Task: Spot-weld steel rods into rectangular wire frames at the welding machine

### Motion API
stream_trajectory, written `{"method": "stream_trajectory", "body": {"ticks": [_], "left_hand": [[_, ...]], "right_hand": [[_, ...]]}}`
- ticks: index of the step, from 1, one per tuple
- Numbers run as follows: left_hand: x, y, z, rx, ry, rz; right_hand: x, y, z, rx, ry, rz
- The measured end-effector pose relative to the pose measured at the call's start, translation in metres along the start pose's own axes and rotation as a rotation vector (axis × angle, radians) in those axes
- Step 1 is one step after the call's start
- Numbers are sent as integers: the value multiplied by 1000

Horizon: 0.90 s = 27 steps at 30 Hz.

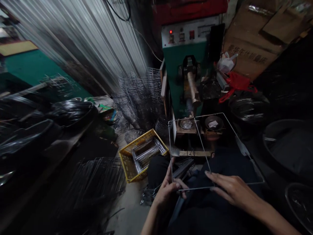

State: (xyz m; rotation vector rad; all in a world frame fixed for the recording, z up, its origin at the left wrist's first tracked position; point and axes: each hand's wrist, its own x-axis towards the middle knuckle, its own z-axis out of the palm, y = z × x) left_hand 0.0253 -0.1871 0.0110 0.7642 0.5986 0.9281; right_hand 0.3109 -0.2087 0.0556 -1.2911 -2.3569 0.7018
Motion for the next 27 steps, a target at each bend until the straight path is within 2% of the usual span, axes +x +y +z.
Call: {"method": "stream_trajectory", "body": {"ticks": [8, 13, 19, 22, 25, 27], "left_hand": [[-1, 5, 5, 30, 10, -64], [-4, 4, 9, 22, 51, -84], [-3, 4, 9, 13, 33, -59], [-1, -2, 4, 11, 10, -44], [7, -4, -1, 15, 3, -25], [23, 1, -6, 26, 5, -13]], "right_hand": [[0, -6, -9, 27, -42, 67], [-3, -2, -3, 54, -20, 85], [-3, 0, 1, 48, -9, 141], [-5, 1, 6, 28, 2, 123], [-1, 9, 9, -18, 27, 98], [12, 20, 6, -75, 69, 96]]}}
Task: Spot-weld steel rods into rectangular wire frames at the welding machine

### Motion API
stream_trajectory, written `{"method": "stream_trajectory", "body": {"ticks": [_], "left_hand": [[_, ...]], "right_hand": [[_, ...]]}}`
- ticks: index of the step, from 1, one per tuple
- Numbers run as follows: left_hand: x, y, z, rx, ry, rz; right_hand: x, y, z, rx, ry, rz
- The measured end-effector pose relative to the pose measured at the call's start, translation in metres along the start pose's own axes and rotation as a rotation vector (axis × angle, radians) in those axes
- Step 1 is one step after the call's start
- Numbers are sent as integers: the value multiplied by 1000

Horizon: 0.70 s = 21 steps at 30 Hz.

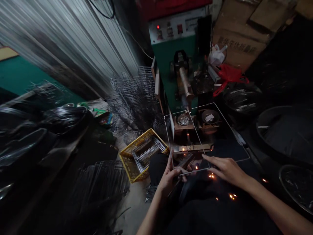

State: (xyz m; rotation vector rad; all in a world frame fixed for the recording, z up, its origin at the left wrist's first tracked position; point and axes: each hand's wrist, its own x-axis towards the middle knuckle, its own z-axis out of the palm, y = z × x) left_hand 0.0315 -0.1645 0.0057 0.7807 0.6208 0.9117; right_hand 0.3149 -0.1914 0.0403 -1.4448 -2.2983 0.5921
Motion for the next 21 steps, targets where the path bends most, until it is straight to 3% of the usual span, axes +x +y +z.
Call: {"method": "stream_trajectory", "body": {"ticks": [8, 11, 15, 21], "left_hand": [[136, 77, -26, 99, -52, 57], [173, 97, -34, 81, -37, 39], [196, 108, -41, 47, -7, 50], [209, 109, -50, 12, 29, 70]], "right_hand": [[133, 80, -48, -221, 203, 80], [173, 108, -65, -225, 258, 62], [201, 124, -70, -180, 300, 11], [220, 121, -74, -219, 345, 15]]}}
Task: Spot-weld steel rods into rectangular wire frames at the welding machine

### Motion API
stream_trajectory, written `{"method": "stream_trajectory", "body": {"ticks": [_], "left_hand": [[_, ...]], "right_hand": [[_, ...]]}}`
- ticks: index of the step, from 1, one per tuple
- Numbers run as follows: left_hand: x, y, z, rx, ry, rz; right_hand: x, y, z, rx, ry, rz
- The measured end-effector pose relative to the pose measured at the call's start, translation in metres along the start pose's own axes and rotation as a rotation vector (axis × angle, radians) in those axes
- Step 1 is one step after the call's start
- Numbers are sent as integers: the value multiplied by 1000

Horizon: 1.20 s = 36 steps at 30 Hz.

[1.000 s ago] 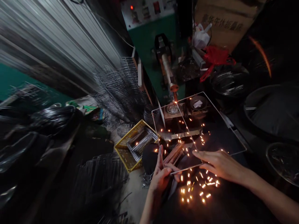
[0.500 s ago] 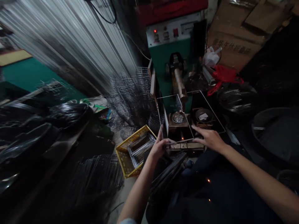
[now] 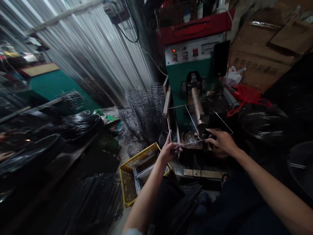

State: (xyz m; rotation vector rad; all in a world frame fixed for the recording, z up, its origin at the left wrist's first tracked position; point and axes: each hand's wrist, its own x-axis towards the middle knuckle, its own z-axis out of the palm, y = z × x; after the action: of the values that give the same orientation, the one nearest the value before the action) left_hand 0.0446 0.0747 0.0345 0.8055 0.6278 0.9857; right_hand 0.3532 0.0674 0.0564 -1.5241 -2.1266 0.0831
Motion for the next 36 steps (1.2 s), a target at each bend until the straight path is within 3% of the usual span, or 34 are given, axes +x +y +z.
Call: {"method": "stream_trajectory", "body": {"ticks": [15, 17, 19, 21, 24, 26, 30, 33, 36], "left_hand": [[12, -4, -18, -35, -36, 25], [13, -4, -19, -40, -42, 39], [13, -4, -19, -31, -55, 49], [12, -4, -20, -8, -65, 42], [11, -4, -18, 6, -55, 32], [11, -3, -16, 8, -41, 44], [9, 0, -12, 19, -32, 52], [2, 1, -14, 13, -73, 41], [-21, -1, -16, 5, -119, 18]], "right_hand": [[14, 2, 3, -7, 28, -38], [14, 12, -3, -22, 98, -46], [14, 29, -11, -68, 248, 16], [13, 50, -17, -80, 351, 194], [8, 78, -16, 186, 236, 496], [7, 85, -9, 438, 170, 596], [8, 77, -2, 634, 240, 618], [-8, 69, -13, 605, 257, 612], [-33, 53, -25, 530, 189, 531]]}}
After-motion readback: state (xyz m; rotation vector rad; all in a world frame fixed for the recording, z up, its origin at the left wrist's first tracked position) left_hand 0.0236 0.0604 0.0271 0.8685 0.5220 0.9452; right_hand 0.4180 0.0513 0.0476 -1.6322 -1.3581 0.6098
